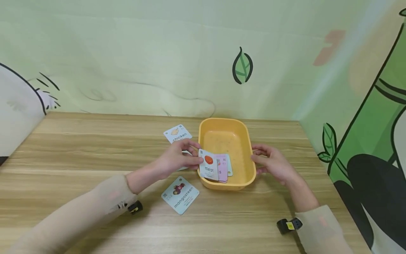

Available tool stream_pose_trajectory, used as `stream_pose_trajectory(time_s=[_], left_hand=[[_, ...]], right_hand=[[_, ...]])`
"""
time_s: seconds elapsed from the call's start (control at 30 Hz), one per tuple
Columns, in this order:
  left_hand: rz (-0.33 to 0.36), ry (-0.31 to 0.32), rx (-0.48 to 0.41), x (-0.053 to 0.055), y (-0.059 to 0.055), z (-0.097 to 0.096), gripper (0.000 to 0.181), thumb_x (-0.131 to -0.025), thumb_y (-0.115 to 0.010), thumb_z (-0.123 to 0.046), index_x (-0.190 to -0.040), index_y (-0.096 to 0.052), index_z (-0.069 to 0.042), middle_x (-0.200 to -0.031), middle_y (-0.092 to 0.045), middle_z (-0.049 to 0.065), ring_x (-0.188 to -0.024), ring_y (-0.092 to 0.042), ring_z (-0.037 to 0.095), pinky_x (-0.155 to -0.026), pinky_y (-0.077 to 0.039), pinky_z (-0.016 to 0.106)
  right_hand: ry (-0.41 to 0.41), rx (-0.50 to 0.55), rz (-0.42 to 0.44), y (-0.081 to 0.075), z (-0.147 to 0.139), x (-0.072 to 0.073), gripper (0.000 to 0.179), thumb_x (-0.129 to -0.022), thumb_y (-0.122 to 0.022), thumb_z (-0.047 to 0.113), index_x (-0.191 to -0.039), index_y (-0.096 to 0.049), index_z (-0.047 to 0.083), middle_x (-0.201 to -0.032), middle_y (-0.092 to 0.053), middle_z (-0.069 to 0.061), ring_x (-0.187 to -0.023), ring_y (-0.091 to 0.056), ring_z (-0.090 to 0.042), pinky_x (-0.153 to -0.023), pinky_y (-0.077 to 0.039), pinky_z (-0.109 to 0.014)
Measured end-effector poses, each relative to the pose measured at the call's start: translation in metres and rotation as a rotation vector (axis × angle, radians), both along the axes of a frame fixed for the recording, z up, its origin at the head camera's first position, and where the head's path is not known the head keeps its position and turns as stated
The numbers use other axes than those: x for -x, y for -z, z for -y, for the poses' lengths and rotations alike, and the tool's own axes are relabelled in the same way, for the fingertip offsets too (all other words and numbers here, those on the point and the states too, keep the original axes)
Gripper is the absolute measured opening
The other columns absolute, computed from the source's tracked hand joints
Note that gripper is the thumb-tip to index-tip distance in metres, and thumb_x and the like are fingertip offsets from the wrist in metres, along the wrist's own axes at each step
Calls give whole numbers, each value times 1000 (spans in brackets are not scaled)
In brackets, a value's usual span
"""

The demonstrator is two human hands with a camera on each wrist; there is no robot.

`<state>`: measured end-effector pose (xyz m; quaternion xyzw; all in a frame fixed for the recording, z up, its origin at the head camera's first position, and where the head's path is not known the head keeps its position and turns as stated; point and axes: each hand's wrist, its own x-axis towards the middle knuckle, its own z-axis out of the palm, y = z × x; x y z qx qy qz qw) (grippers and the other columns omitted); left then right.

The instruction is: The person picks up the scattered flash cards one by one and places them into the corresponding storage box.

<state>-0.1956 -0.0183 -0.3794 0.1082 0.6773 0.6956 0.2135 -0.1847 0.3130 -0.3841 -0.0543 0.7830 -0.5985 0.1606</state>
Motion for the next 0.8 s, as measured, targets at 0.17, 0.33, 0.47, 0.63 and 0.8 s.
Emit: stream_pose_trajectory(time_s=[0.17,0.33,0.47,0.63,0.8], left_hand=[[-58,10,82,3,4,-2,44,-88,-78,4,-126,-57,10,-92,-55,9,-72,-65,16,-80,-62,41],[-81,7,112,3,5,-2,41,-88,-77,3,-124,-58,9,-91,-56,9,-71,-64,16,-78,-62,41],[-114,5,174,4,5,-1,39,-88,-79,0,-122,-60,6,-89,-57,8,-68,-60,17,-70,-61,36],[-132,-8,241,8,4,-4,34,-86,-81,-2,-113,-62,0,-85,-56,6,-59,-53,18,-55,-47,25],[-192,-23,307,9,5,-9,25,-85,-79,0,-101,-60,-4,-82,-52,4,-65,-49,14,-55,-42,22]], right_hand=[[3,3,2,1,-1,0,56,-105,-56,10,-149,-33,-15,-121,-52,-23,-91,-64,-15,-72,-61,-34],[2,-2,5,1,-1,0,57,-105,-57,12,-149,-32,-14,-122,-52,-25,-92,-64,-15,-72,-61,-34],[3,-1,5,0,0,-1,57,-105,-57,11,-149,-32,-15,-122,-52,-24,-92,-64,-15,-72,-61,-34],[5,3,5,-1,0,-1,57,-105,-56,11,-150,-32,-15,-121,-51,-23,-92,-64,-15,-72,-61,-34],[4,-1,2,-1,0,-1,57,-106,-56,11,-150,-32,-15,-122,-51,-23,-92,-64,-15,-73,-61,-34]])
